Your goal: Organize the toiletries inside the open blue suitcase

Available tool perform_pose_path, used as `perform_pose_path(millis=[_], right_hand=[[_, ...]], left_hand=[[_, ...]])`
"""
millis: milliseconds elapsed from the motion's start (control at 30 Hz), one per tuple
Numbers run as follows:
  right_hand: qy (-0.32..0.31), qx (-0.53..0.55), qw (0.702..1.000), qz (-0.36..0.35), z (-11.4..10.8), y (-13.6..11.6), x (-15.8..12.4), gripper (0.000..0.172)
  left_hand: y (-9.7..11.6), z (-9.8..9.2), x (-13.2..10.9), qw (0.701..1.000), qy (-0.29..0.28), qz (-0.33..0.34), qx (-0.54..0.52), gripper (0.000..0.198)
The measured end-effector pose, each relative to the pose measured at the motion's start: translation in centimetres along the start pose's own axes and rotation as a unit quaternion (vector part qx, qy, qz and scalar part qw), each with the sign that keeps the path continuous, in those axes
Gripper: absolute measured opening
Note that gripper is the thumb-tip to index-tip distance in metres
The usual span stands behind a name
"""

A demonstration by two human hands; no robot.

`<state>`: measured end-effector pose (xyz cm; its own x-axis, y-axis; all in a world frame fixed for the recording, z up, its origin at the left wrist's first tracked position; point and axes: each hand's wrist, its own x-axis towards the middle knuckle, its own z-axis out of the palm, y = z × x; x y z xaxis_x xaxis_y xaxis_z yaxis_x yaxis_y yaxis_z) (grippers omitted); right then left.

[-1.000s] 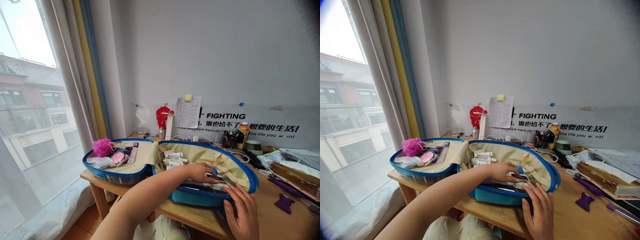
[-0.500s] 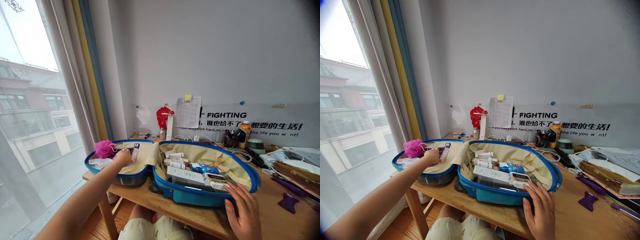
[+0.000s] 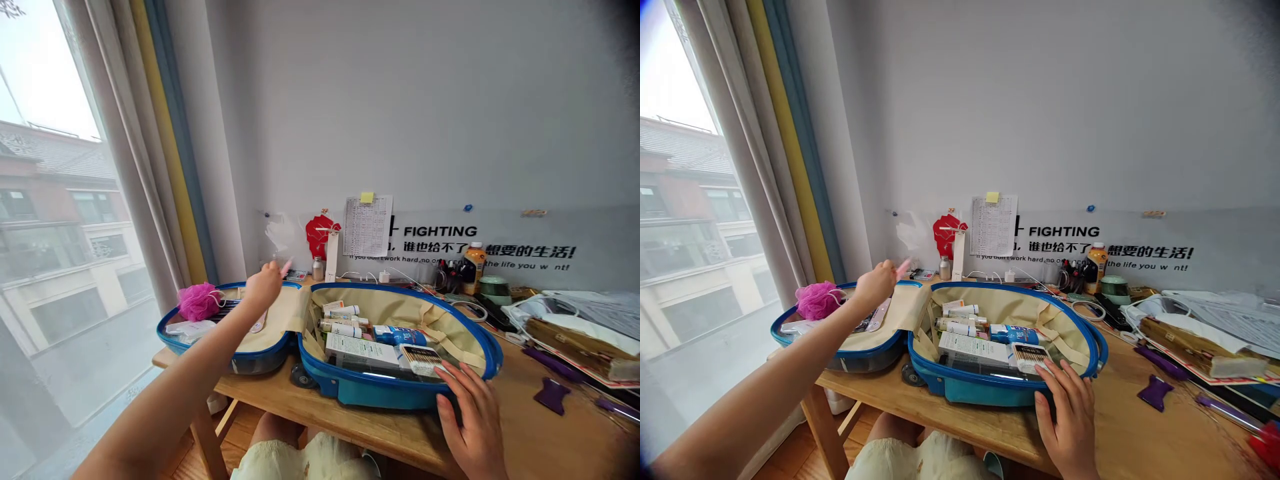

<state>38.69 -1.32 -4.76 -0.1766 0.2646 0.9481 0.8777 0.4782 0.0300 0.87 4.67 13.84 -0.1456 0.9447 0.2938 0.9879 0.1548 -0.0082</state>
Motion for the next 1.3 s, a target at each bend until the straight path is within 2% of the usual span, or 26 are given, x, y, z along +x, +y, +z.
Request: perform_pose_path(millis=[100, 233, 333, 433, 567, 800, 967, 1067, 1300], right_hand=[[-0.003, 0.002, 1.000, 0.002, 0.0, 0.0, -0.1, 0.031], [-0.001, 0.007, 1.000, 0.014, 0.1, 0.1, -0.3, 0.030], [-0.006, 0.001, 1.000, 0.013, 0.0, 0.1, -0.3, 0.031], [-0.012, -0.005, 1.000, 0.003, -0.1, 0.2, -0.2, 0.032], [-0.003, 0.002, 1.000, 0.005, -0.1, 0.2, -0.2, 0.033], [-0.010, -0.003, 1.000, 0.018, 0.0, 0.1, -0.4, 0.032], [-0.011, -0.004, 1.000, 0.005, -0.1, 0.0, -0.2, 0.032], [-0.009, -0.002, 1.000, 0.002, -0.2, -0.1, -0.1, 0.032], [0.000, 0.009, 1.000, 0.001, 0.0, 0.2, -0.1, 0.032]], left_hand=[[5.4, -0.6, -0.6, 0.997, 0.020, 0.056, -0.054, 0.032], [11.8, 0.0, -2.1, 0.981, -0.001, 0.149, -0.126, 0.022], [15.0, 0.7, -3.4, 0.961, -0.027, 0.222, -0.162, 0.018], [16.5, 1.4, -4.5, 0.941, -0.057, 0.281, -0.177, 0.017], [16.0, 1.9, -5.9, 0.928, -0.084, 0.323, -0.165, 0.017], [10.4, 2.2, -7.3, 0.927, -0.123, 0.328, -0.134, 0.018], [7.5, 2.3, -6.4, 0.900, -0.205, 0.366, -0.123, 0.034], [7.1, 1.9, -6.0, 0.884, -0.235, 0.387, -0.121, 0.041], [7.5, 2.3, -6.4, 0.877, -0.220, 0.403, -0.139, 0.052]])
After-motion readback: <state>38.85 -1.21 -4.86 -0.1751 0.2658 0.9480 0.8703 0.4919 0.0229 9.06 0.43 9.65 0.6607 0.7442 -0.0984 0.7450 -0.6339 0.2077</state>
